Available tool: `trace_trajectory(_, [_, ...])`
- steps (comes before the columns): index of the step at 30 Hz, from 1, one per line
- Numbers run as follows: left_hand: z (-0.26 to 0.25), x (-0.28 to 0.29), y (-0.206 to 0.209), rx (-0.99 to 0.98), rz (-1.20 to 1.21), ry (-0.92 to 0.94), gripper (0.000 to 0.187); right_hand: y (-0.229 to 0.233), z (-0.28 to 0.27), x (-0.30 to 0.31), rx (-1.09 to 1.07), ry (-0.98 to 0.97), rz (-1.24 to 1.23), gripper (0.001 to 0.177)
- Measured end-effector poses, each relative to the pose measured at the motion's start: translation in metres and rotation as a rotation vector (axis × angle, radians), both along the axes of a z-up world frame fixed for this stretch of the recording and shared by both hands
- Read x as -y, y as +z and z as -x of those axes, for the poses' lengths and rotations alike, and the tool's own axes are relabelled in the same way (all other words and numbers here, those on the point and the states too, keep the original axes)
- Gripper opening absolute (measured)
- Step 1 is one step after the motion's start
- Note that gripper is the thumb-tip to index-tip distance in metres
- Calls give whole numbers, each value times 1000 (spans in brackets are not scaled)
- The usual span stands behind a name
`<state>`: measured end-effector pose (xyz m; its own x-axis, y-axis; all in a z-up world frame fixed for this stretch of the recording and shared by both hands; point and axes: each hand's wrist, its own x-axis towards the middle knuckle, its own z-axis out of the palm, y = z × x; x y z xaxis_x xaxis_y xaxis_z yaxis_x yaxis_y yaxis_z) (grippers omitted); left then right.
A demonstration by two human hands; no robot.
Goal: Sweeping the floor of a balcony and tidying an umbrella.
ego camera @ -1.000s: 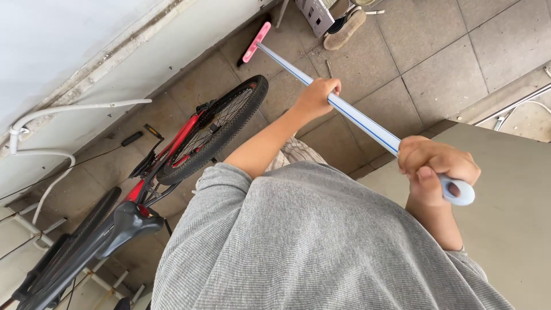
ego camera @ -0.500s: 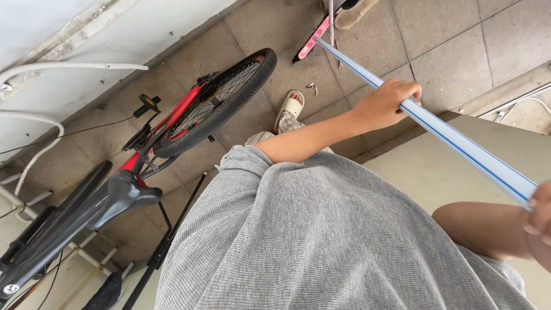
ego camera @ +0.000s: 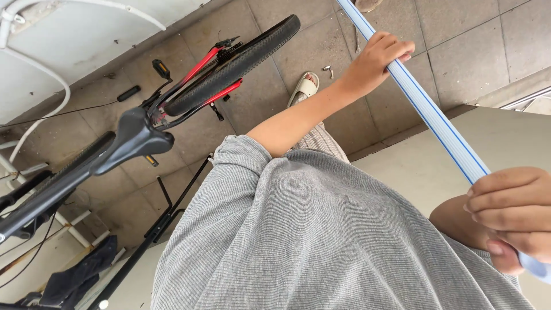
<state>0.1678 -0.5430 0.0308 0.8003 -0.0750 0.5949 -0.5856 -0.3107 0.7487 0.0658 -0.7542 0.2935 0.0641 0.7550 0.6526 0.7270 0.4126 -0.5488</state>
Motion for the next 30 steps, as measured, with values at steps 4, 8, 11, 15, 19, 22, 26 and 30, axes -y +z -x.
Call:
trace_trajectory(4, [24,-7,-6,62,-23,-6,19,7,40,-38,25,-44,41,21])
trace_trajectory(8, [25,-11,-7,30,-58,-63,22,-24,75,-44,27,-417,-363,25])
trace_trajectory(11, [21,-19,-7,16,-116,-129,21,-35,88,-53,-18,-597,-521,31])
trace_trajectory(15, [12,-30,-1,-55,-249,-217,22,-61,99,-50,-188,-812,-602,32])
trace_trajectory(19, [27,-9,22,-86,-261,-227,22,-45,103,-25,-161,-867,-654,28])
trace_trajectory(22, [39,3,52,-110,-246,-177,20,-15,107,-10,-47,-706,-721,25])
trace_trajectory(26, [62,15,104,-124,-223,-141,23,1,125,3,109,-572,-830,29])
trace_trajectory(30, [66,32,128,-130,-231,-95,26,-17,129,44,238,-550,-1112,32])
